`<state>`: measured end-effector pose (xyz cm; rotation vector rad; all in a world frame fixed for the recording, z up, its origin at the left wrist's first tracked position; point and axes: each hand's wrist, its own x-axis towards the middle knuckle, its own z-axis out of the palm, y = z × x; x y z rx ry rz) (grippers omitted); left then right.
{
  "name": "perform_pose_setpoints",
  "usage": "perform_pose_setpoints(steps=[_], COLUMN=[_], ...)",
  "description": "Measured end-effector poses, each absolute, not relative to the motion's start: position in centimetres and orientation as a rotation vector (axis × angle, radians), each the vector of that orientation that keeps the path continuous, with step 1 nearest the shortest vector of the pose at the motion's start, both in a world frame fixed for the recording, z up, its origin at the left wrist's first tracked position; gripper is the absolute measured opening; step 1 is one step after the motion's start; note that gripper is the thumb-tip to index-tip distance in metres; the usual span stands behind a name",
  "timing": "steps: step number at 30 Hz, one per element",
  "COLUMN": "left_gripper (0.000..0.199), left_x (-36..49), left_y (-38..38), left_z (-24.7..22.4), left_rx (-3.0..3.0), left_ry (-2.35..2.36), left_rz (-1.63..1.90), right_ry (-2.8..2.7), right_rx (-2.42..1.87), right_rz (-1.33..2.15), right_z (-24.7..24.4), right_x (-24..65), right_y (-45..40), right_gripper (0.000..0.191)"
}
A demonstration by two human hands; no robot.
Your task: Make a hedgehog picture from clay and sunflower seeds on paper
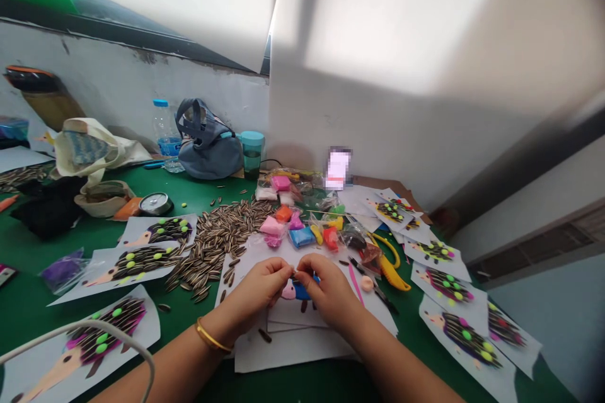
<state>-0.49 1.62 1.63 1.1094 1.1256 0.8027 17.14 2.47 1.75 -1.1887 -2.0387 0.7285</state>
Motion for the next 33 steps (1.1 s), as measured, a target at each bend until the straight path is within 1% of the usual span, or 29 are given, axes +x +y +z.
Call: perform_pose_setpoints(steps=[2,6,8,12,16,19,23,33], left_gripper=[0.038,0.036,0.033,0.030,0.034,0.039,0.040,0.045], left_x=[-0.5,-0.6,-0.9,-1.8,-2.5,-2.5,-2.3,-2.3], left_y=[1.6,1.8,2.1,2.7,2.9,2.8,2.7,2.6], left_z=[1.6,1.6,1.5,1.0,0.6,0.6,0.7,0.8], left_rx=[1.154,1.299,1.410,1.695,1.985,2.135,2.202,2.245], left_ry=[1.172,1.247,1.254,1.335,1.540,1.556,1.517,1.493], left_rz=[0.806,0.821,0.815,0.804,0.603,0.423,0.313,0.236], right_ry=[-2.018,-1.979,-1.969,-1.966,-2.063,-2.098,-2.123,-2.190], right_rx=[-1.163,-1.093,-1.103,-1.254,-1.331,-1.330,-1.349,-1.372], right_rz=[0.817,0.905,0.903,0.845,0.745,0.695,0.673,0.640], right_z=[1.7,1.7,1.7,1.2,0.1,-0.5,-0.7,-0.8], right_x=[17.3,17.6,17.9,18.7,19.1,19.0,18.6,18.6], right_y=[2.6,3.0,3.4,4.6,5.4,5.5,5.3,5.3], right_gripper=[0.006,0.014,0.012,0.010,0.010,0.010,0.012,0.013])
